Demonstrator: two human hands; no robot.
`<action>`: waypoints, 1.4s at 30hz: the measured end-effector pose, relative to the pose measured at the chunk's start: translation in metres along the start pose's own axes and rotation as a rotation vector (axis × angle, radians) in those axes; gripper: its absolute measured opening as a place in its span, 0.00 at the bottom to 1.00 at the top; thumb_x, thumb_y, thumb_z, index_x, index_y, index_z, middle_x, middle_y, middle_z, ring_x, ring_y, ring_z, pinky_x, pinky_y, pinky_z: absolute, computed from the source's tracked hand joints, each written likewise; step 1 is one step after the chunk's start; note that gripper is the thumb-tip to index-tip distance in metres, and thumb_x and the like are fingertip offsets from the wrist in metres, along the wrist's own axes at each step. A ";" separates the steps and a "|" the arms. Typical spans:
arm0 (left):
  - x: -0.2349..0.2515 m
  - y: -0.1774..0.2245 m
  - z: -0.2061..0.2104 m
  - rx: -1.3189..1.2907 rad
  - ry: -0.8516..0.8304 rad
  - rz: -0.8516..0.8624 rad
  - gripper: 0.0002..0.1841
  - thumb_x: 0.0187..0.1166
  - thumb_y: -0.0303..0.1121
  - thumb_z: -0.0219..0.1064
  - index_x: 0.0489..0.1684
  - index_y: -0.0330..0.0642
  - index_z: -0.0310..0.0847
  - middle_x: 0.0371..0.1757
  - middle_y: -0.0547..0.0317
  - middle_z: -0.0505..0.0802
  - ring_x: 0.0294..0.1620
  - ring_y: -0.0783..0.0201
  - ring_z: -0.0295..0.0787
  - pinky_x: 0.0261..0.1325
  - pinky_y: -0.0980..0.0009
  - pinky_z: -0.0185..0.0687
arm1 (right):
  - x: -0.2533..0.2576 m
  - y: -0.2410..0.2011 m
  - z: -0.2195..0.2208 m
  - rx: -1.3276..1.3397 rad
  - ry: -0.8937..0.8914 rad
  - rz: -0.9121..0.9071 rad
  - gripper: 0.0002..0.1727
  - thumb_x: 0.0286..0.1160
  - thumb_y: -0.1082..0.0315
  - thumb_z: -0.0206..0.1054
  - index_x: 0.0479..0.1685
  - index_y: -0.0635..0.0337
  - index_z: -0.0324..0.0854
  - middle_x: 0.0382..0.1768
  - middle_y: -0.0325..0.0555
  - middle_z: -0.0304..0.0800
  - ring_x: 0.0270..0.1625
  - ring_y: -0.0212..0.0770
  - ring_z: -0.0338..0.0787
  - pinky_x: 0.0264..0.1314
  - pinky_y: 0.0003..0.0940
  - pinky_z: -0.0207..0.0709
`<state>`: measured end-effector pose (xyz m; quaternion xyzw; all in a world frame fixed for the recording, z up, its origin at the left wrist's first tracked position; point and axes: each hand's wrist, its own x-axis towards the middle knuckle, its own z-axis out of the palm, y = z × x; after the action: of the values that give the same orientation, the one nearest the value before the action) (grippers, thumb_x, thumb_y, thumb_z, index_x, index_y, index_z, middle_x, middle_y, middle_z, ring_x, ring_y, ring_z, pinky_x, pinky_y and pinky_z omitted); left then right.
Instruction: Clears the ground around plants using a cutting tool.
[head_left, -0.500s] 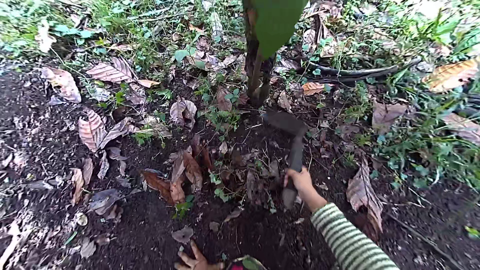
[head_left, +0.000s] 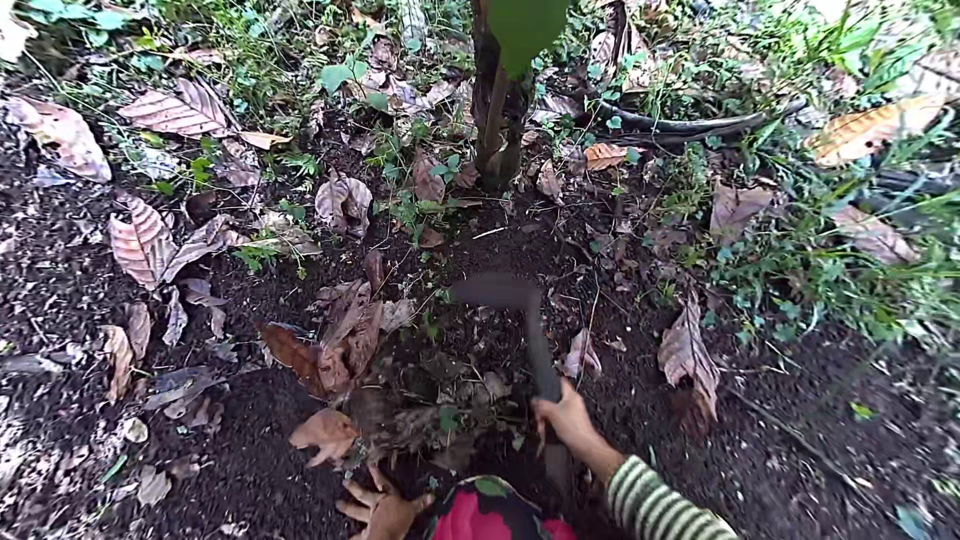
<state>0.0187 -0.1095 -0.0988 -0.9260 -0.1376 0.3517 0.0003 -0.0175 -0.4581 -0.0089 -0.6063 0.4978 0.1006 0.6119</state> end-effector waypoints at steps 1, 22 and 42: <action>0.003 -0.002 0.003 -0.011 0.003 0.002 0.86 0.30 0.74 0.87 0.99 0.53 0.28 0.93 0.26 0.25 0.89 0.12 0.19 0.65 0.06 0.49 | 0.012 -0.019 -0.010 0.138 0.096 -0.054 0.33 0.71 0.73 0.70 0.76 0.68 0.61 0.25 0.54 0.85 0.19 0.48 0.88 0.25 0.47 0.88; -0.010 0.012 -0.027 -0.048 -0.193 -0.038 0.83 0.39 0.70 0.87 0.98 0.56 0.21 0.92 0.30 0.16 0.90 0.16 0.11 0.70 0.07 0.43 | 0.076 -0.110 0.045 0.283 0.173 -0.242 0.29 0.79 0.74 0.64 0.76 0.68 0.56 0.27 0.50 0.82 0.20 0.43 0.87 0.28 0.42 0.89; -0.005 0.011 -0.033 -0.075 -0.301 -0.029 0.81 0.39 0.74 0.85 0.99 0.50 0.32 0.92 0.32 0.15 0.90 0.19 0.06 0.72 0.06 0.33 | 0.057 -0.051 0.086 -0.330 -0.123 -0.126 0.34 0.71 0.70 0.70 0.77 0.70 0.63 0.30 0.55 0.88 0.25 0.48 0.90 0.33 0.48 0.89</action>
<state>0.0398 -0.1185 -0.0718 -0.8599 -0.1627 0.4812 -0.0496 0.0891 -0.4257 -0.0374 -0.7211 0.3975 0.1792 0.5384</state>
